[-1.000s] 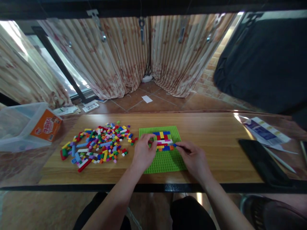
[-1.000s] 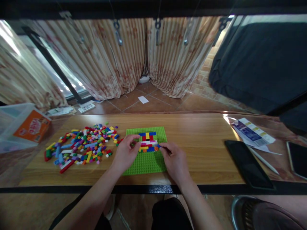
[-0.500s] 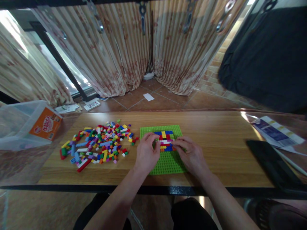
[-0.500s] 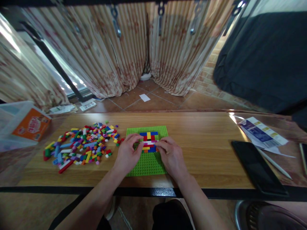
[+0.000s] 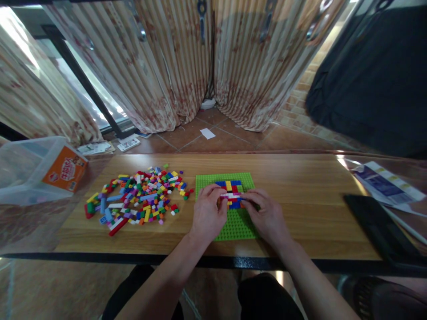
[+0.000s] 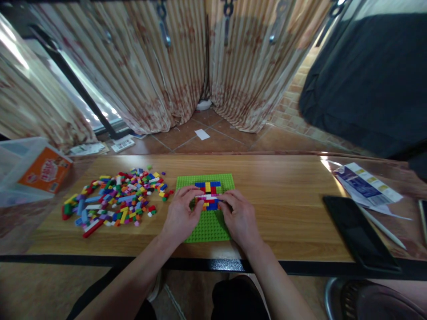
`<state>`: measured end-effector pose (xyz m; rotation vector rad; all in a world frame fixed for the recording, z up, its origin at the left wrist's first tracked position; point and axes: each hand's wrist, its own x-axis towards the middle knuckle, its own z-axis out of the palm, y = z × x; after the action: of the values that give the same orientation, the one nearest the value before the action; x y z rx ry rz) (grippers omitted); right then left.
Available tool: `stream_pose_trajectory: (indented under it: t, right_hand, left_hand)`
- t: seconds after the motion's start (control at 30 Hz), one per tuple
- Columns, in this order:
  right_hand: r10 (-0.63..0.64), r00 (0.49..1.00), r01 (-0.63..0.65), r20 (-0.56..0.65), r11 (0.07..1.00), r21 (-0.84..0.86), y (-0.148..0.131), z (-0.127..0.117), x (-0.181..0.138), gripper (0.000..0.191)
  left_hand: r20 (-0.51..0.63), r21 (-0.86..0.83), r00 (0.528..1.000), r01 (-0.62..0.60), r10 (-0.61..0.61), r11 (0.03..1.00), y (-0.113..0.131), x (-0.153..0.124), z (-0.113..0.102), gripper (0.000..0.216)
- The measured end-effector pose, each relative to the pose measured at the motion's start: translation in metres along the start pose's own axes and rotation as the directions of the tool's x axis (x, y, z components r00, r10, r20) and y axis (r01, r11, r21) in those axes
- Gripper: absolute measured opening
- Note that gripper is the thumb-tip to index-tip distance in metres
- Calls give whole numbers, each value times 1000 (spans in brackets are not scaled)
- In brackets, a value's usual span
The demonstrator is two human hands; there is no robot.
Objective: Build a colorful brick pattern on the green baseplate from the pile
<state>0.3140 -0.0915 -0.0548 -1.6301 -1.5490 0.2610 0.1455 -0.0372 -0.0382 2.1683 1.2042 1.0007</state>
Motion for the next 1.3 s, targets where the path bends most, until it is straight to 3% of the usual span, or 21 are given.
stream_pose_trajectory:
  t: [0.27, 0.5, 0.87, 1.13, 1.3]
  right_hand:
    - [-88, 996, 85, -7, 975, -204, -3, 0, -7, 20]
    - [-73, 997, 66, -22, 975, -212, -9, -2, -8, 16]
    - [-107, 993, 117, 48, 948, -295, -10, -6, -9, 20]
    - [-33, 993, 3, -109, 964, -265, -21, 6, -18, 20]
    - [20, 991, -47, -129, 977, -210, -24, 15, -20, 21]
  left_hand:
    - [31, -27, 1000, 2, -1, 1000, -1, -1, -2, 17]
    - [46, -48, 999, -7, 9, 999, -4, -1, -1, 18]
    - [48, -48, 998, -33, 35, 998, -7, -2, -1, 18]
    - [54, -31, 998, -20, 22, 999, -8, -2, 1, 17]
    - [59, -22, 997, -44, 45, 999, -10, -3, 3, 18]
